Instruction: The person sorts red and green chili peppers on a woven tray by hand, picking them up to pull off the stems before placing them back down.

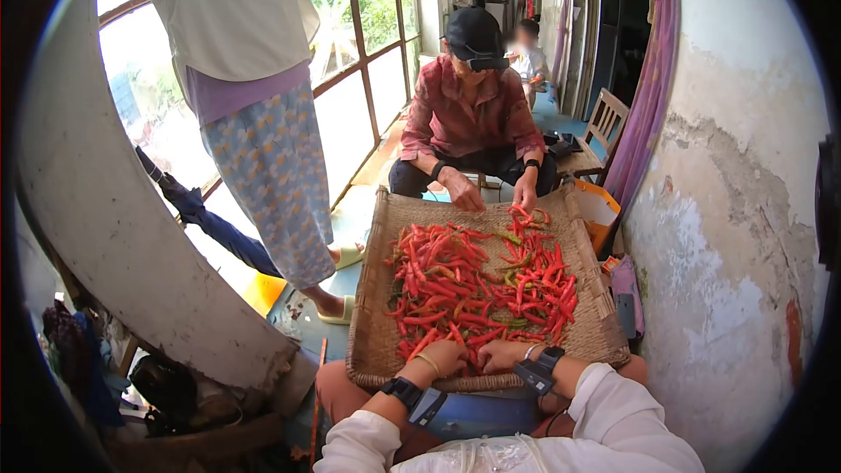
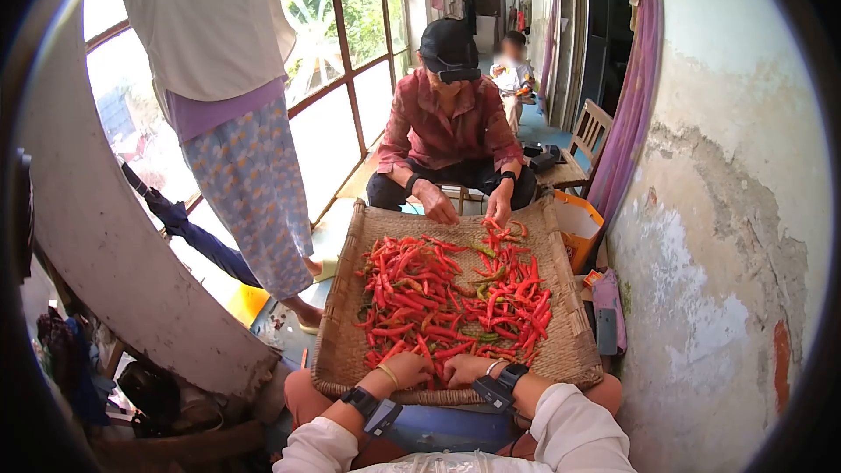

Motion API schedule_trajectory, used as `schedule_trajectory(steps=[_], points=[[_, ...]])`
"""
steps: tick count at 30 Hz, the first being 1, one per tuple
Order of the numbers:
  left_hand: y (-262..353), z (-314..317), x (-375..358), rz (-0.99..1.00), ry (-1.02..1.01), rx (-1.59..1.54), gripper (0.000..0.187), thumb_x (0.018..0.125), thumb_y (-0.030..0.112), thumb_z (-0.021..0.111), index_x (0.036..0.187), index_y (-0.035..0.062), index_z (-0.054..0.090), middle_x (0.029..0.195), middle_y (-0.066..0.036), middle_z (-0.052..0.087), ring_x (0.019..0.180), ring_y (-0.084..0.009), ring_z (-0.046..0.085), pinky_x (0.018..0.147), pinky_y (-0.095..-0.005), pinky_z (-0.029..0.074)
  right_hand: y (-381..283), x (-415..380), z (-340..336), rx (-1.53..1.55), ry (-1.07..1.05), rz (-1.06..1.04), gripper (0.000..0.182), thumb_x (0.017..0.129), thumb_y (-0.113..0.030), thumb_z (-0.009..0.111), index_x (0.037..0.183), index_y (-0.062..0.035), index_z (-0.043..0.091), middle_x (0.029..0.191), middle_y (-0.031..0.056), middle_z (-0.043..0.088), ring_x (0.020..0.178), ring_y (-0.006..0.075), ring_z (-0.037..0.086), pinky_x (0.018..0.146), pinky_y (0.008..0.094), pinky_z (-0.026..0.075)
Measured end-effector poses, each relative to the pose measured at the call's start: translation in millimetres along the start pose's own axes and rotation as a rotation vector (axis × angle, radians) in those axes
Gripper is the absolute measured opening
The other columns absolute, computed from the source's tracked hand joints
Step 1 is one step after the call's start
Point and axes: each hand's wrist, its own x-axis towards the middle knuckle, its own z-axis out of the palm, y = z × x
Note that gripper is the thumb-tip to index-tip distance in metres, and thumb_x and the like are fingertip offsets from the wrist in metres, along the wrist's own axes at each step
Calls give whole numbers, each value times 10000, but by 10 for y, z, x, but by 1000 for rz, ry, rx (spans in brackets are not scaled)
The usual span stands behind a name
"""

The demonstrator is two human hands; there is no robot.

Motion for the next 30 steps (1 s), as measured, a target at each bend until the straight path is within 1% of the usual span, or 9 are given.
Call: schedule_trajectory(steps=[5, 7, 11, 15, 17, 20, 21, 23, 30], points=[[9, -16, -30, 34, 69, -47, 239, 743, 206, 574, 959, 110, 605, 852, -119, 613, 806, -289, 581, 723, -384, 448, -197, -110, -9, 97, 54, 115, 299, 679, -148, 648, 945, -33, 572, 857, 86, 588, 794, 198, 553, 693, 319, 442], [12, -19, -33, 31, 63, -58, 246, 741, 204, 574, 963, 102, 604, 858, -121, 612, 804, -289, 581, 723, -385, 449, -204, -113, 28, -117, 140, -95, 317, 675, -117, 627, 972, -33, 551, 837, 69, 572, 756, 171, 545, 637, 310, 441], [13, -36, -37, 9, 30, -79, 257, 736, 196, 573, 966, 85, 598, 903, -122, 604, 846, -293, 570, 736, -384, 445, -224, -128, 53, -137, 186, -90, 249, 662, -75, 582, 908, -45, 577, 803, 70, 577, 759, 164, 557, 645, 309, 449], [-28, 39, 14, 66, 139, -47, 262, 727, 191, 579, 962, 75, 595, 944, -126, 592, 898, -298, 550, 754, -382, 439, -333, -264, -37, 441, 213, 38, 212, 718, -73, 543, 927, -49, 566, 769, 41, 551, 695, 129, 544, 592, 268, 459], [84, -22, -29, 89, 392, -166, 244, 709, 167, 594, 931, 65, 593, 987, -133, 575, 951, -292, 528, 770, -369, 434, -436, -387, -105, 620, 231, 63, 193, 745, -74, 531, 934, -52, 564, 761, 27, 544, 667, 105, 536, 567, 241, 459], [189, -96, -24, 156, 415, -311, 217, 718, 156, 602, 909, 54, 586, 894, -133, 599, 851, -282, 571, 711, -341, 458, -466, -516, -119, 875, 109, -135, 145, 809, -90, 510, 938, -47, 562, 752, -6, 555, 628, 38, 519, 533, 169, 438], [211, -120, -22, 157, 397, -319, 217, 718, 156, 602, 909, 54, 586, 894, -133, 599, 851, -282, 571, 711, -341, 458, -492, -555, -118, 893, 110, -128, 145, 809, -90, 510, 938, -47, 562, 752, -6, 555, 628, 38, 519, 533, 169, 438], [211, -165, -30, -3, 110, -339, 232, 746, 218, 584, 920, 65, 582, 810, -153, 603, 758, -301, 588, 663, -368, 461, -547, -617, -142, 933, 151, -196, 138, 812, -96, 505, 924, -46, 569, 736, -8, 561, 631, 41, 521, 526, 166, 436], [192, -127, -8, -16, 260, -303, 220, 776, 204, 573, 938, 54, 581, 706, -165, 587, 658, -312, 578, 589, -364, 450, -494, -704, -257, 869, 307, -288, 135, 838, -68, 485, 936, -30, 568, 778, 1, 565, 681, 68, 522, 633, 206, 445]])
